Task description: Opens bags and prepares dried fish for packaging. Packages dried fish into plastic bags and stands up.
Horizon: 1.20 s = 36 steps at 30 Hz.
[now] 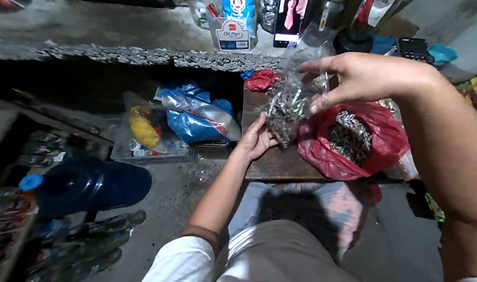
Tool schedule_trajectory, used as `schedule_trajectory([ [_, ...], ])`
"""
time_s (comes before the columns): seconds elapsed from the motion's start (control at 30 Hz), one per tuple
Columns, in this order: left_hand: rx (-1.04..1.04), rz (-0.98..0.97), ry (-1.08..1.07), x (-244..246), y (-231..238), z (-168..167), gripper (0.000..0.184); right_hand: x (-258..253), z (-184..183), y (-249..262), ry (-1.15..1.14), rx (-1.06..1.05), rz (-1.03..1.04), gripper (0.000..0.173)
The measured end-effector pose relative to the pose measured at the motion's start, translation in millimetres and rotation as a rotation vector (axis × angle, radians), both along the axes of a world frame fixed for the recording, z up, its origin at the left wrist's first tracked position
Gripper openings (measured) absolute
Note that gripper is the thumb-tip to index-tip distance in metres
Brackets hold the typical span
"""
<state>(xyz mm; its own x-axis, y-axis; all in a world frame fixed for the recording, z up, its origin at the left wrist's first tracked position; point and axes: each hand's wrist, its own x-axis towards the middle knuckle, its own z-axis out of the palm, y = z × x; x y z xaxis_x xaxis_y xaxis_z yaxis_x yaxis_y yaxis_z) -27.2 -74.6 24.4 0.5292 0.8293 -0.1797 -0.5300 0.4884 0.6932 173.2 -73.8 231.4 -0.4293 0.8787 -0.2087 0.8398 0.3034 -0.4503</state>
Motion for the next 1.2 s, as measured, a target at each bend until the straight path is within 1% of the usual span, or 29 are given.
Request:
schedule_trajectory([
  [0.07,-0.011,0.015,-0.13,0,2,-5,0.023,-5,-5,4,0.028,-0.043,0.031,0.074],
  [0.1,-0.023,0.052,-0.16,-1,2,-6,0.018,-7,-6,5,0.02,-0.069,0.044,0.067],
  [0.13,-0.038,0.091,-0.172,-1,2,-8,0.017,-10,-7,5,-0.006,-0.086,0.052,0.055],
  [0.2,-0.061,0.127,-0.184,-3,3,-11,0.017,-15,-14,6,-0.079,-0.088,0.065,0.032],
  [0.23,-0.069,0.129,-0.189,-4,3,-12,0.018,-17,-19,8,-0.116,-0.089,0.078,0.028],
  [0.27,-0.071,0.126,-0.191,-5,3,-13,0.021,-20,-24,10,-0.137,-0.092,0.088,0.027],
  [0.33,-0.064,0.107,-0.183,-5,3,-15,0.031,-23,-36,15,-0.15,-0.074,0.126,0.031],
  [0.43,-0.104,0.118,-0.12,-4,3,-14,0.041,-31,-48,18,-0.199,-0.117,0.176,0.036],
  [0.53,-0.127,0.166,-0.112,-3,4,-14,0.043,-39,-49,11,-0.204,-0.21,0.248,0.032],
  [0.6,-0.133,0.175,-0.114,-3,5,-15,0.043,-40,-48,3,-0.14,-0.252,0.283,0.035],
  [0.63,-0.145,0.173,-0.109,-3,6,-16,0.044,-38,-49,-1,-0.097,-0.236,0.296,0.039],
  [0.7,-0.185,0.166,-0.076,-2,2,-11,0.049,-33,-50,-9,-0.045,-0.129,0.292,0.049],
  [0.77,-0.237,0.137,-0.009,2,-4,-2,0.054,-26,-45,-15,-0.082,-0.047,0.251,0.06],
  [0.83,-0.256,0.102,0.038,10,-9,3,0.057,-18,-40,-19,-0.076,0.0,0.216,0.065],
  [0.9,-0.266,0.098,0.077,21,-14,7,0.054,-10,-32,-22,-0.07,0.003,0.184,0.063],
  [0.93,-0.286,0.119,0.096,27,-16,10,0.051,-5,-28,-24,-0.06,0.02,0.176,0.058],
  [1.0,-0.3,0.148,0.122,39,-18,14,0.043,4,-22,-29,0.01,0.056,0.159,0.042],
  [1.03,-0.298,0.154,0.134,44,-18,16,0.04,9,-18,-32,0.039,0.076,0.152,0.038],
  [1.07,-0.294,0.163,0.142,49,-18,18,0.037,14,-16,-35,0.068,0.11,0.152,0.038],
  [1.13,-0.278,0.168,0.133,57,-13,19,0.037,22,-14,-39,0.109,0.171,0.159,0.048],
  [1.2,-0.247,0.175,0.144,66,-7,23,0.037,30,-12,-41,0.131,0.205,0.175,0.053],
])
